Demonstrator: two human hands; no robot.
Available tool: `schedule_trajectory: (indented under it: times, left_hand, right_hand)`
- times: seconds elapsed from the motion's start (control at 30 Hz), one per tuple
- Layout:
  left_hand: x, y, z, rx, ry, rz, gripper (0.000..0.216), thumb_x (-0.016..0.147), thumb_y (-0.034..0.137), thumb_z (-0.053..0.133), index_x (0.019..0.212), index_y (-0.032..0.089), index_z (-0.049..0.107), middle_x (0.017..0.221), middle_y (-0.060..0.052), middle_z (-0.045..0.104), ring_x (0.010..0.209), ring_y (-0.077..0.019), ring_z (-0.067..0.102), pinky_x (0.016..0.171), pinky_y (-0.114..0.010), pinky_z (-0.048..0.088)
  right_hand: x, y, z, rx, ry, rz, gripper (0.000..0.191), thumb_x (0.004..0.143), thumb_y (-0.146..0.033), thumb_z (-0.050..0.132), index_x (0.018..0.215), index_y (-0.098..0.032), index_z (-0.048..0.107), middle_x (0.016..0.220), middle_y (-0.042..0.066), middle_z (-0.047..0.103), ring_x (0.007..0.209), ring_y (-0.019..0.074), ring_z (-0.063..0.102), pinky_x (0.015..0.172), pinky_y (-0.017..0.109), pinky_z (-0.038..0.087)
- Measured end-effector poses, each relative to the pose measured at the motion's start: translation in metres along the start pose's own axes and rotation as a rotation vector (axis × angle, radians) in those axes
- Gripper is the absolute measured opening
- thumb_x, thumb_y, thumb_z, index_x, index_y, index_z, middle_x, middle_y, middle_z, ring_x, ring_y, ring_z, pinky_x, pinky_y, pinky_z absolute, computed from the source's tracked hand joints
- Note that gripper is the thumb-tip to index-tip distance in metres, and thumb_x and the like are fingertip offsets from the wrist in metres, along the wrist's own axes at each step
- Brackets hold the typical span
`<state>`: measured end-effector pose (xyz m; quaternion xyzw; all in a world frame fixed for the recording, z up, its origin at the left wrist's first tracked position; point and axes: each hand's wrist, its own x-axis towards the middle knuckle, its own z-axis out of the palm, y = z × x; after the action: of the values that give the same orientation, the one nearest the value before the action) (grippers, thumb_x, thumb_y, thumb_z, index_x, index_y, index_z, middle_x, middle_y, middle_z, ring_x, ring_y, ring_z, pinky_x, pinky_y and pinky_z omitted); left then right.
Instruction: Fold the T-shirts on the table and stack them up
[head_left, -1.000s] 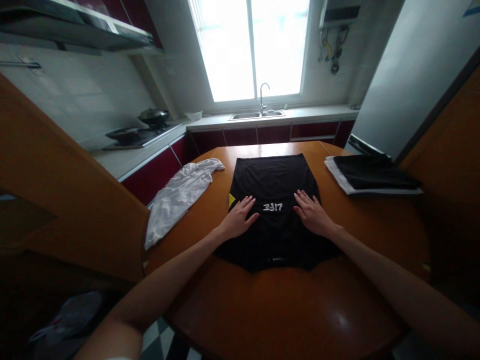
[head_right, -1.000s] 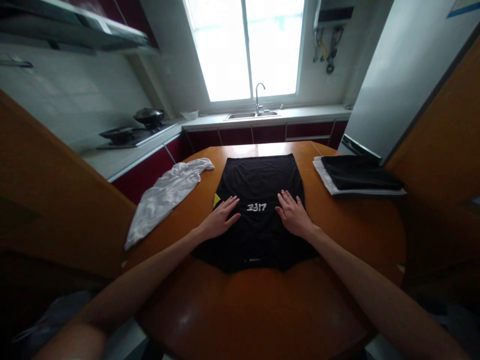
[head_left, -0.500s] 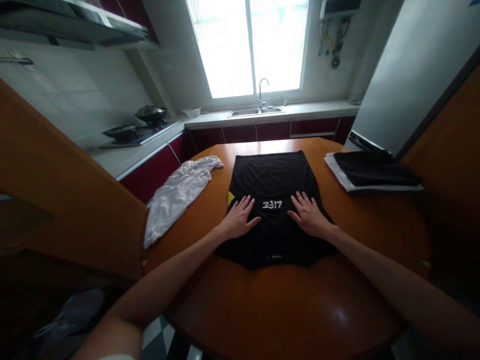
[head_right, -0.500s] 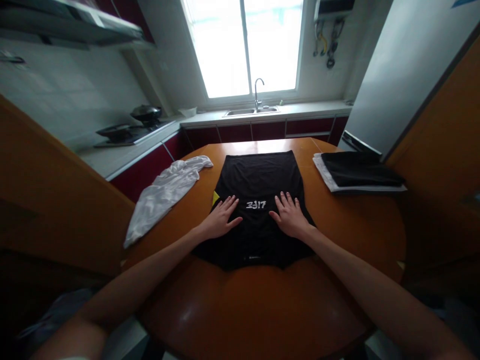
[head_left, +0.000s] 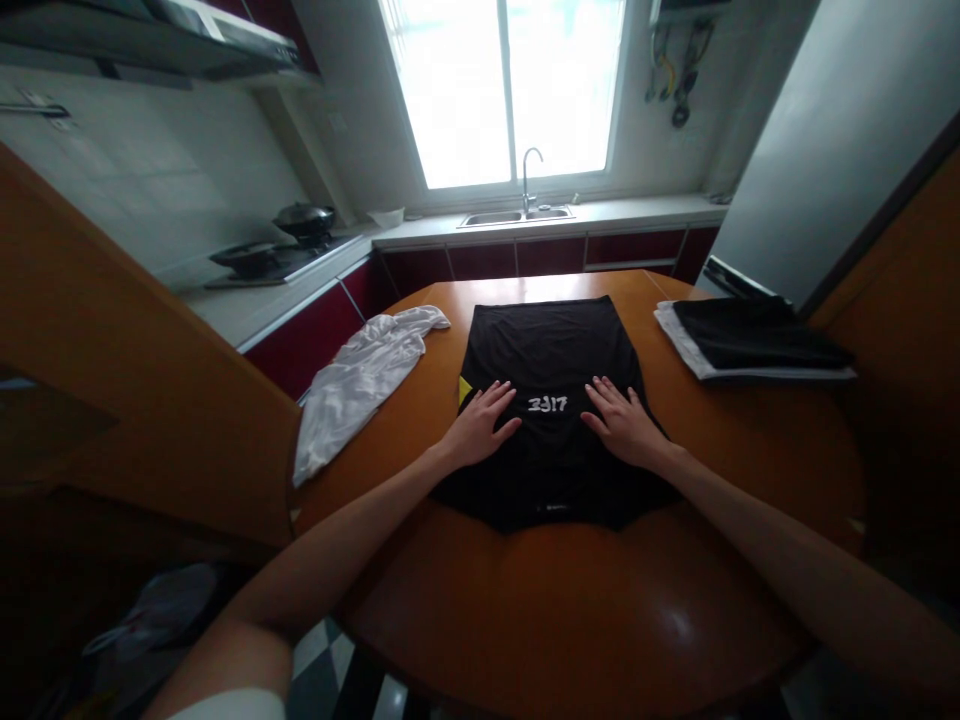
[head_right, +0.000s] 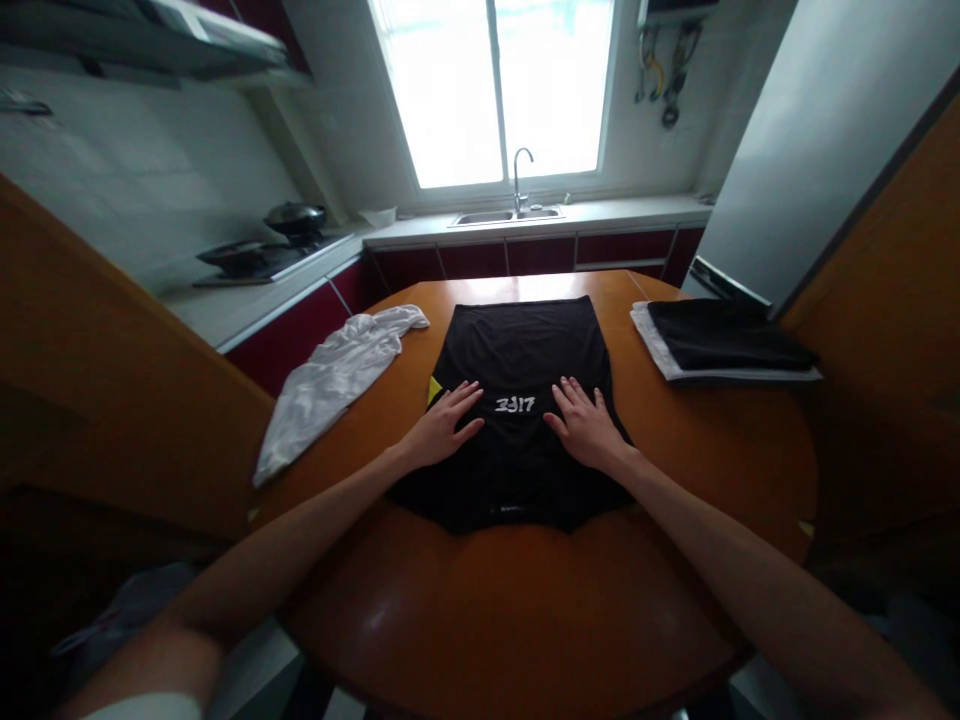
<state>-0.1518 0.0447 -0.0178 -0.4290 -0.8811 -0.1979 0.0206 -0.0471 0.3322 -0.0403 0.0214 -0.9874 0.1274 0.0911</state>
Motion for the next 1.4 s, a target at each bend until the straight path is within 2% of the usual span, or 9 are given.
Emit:
schedule_trajectory:
  times: [0.1, 0.23, 0.33, 0.43, 0.6, 0.77, 1.0, 1.23, 1.4]
  left_hand:
    - [0.003, -0.004, -0.019, -0.102, 0.102, 0.041, 0.055, 0.102, 0.048, 0.044, 0.147, 0.018, 0.05, 0.155, -0.011, 0.047, 0.145, -0.0256, 0.041, 0.12, -0.044, 0.034]
    - [0.004, -0.009, -0.069, -0.215, 0.079, 0.153, 0.042, 0.1, 0.047, 0.051, 0.126, 0.018, 0.067, 0.124, -0.01, 0.07, 0.114, -0.0226, 0.066, 0.103, -0.037, 0.05]
    - [-0.004, -0.005, -0.106, -0.239, -0.004, 0.198, 0.037, 0.098, 0.045, 0.058, 0.121, 0.019, 0.07, 0.108, -0.007, 0.072, 0.096, -0.0185, 0.069, 0.087, -0.03, 0.054]
    - [-0.022, 0.004, -0.123, -0.219, -0.186, 0.258, 0.034, 0.097, 0.043, 0.061, 0.12, 0.02, 0.072, 0.103, -0.007, 0.071, 0.088, -0.0165, 0.068, 0.079, -0.026, 0.053]
    - [-0.063, 0.013, -0.111, -0.1, -0.419, 0.347, 0.028, 0.097, 0.036, 0.063, 0.12, 0.025, 0.074, 0.105, -0.007, 0.071, 0.094, -0.0195, 0.068, 0.086, -0.028, 0.052]
    - [-0.099, 0.01, -0.095, 0.073, -0.357, 0.374, 0.049, 0.089, 0.03, 0.071, 0.137, 0.034, 0.061, 0.121, -0.005, 0.067, 0.109, -0.0213, 0.063, 0.1, -0.032, 0.049]
    - [-0.114, 0.009, -0.084, 0.307, -0.306, 0.38, 0.085, 0.085, 0.003, 0.057, 0.158, 0.038, 0.032, 0.146, -0.004, 0.054, 0.13, -0.0255, 0.053, 0.112, -0.042, 0.043]
    - [-0.116, 0.0, -0.071, 0.352, -0.254, 0.365, 0.093, 0.079, -0.003, 0.049, 0.159, 0.04, 0.029, 0.156, -0.003, 0.045, 0.137, -0.027, 0.047, 0.115, -0.046, 0.041]
    - [-0.119, -0.015, -0.08, 0.301, -0.256, 0.402, 0.087, 0.08, 0.0, 0.052, 0.156, 0.039, 0.036, 0.153, -0.001, 0.049, 0.137, -0.0251, 0.046, 0.117, -0.043, 0.04]
  right_hand:
    - [0.003, 0.008, -0.02, 0.107, 0.114, -0.019, 0.055, 0.103, -0.042, 0.038, 0.152, -0.017, 0.047, 0.163, 0.014, 0.032, 0.153, 0.0302, 0.024, 0.12, 0.059, 0.024]
    - [0.001, 0.02, -0.063, 0.267, 0.19, -0.073, 0.049, 0.1, -0.04, 0.048, 0.14, -0.015, 0.061, 0.153, 0.015, 0.049, 0.143, 0.03, 0.045, 0.118, 0.049, 0.037]
    - [-0.013, 0.02, -0.092, 0.306, 0.186, -0.13, 0.043, 0.097, -0.042, 0.052, 0.128, -0.018, 0.07, 0.133, 0.012, 0.067, 0.122, 0.0295, 0.064, 0.108, 0.045, 0.048]
    - [-0.037, 0.015, -0.105, 0.272, 0.116, -0.232, 0.035, 0.098, -0.04, 0.053, 0.116, -0.022, 0.076, 0.115, 0.01, 0.074, 0.103, 0.0259, 0.07, 0.093, 0.04, 0.056]
    - [-0.084, 0.011, -0.092, 0.121, 0.014, -0.433, 0.023, 0.098, -0.031, 0.057, 0.11, -0.025, 0.076, 0.107, 0.008, 0.073, 0.093, 0.0199, 0.069, 0.083, 0.033, 0.056]
    - [-0.115, 0.014, -0.07, -0.053, 0.044, -0.571, 0.019, 0.093, -0.024, 0.062, 0.109, -0.023, 0.073, 0.107, 0.007, 0.073, 0.097, 0.021, 0.068, 0.087, 0.037, 0.054]
    - [-0.127, 0.02, -0.058, -0.287, 0.117, -0.616, 0.045, 0.086, -0.004, 0.054, 0.128, -0.017, 0.065, 0.122, 0.01, 0.07, 0.106, 0.0241, 0.067, 0.087, 0.038, 0.054]
    - [-0.13, 0.024, -0.056, -0.358, 0.177, -0.522, 0.058, 0.082, 0.001, 0.051, 0.136, -0.02, 0.06, 0.123, 0.01, 0.069, 0.106, 0.0251, 0.066, 0.088, 0.04, 0.055]
    - [-0.136, 0.043, -0.055, -0.302, 0.182, -0.551, 0.045, 0.09, -0.005, 0.051, 0.131, -0.019, 0.063, 0.12, 0.01, 0.07, 0.109, 0.0249, 0.065, 0.094, 0.041, 0.053]
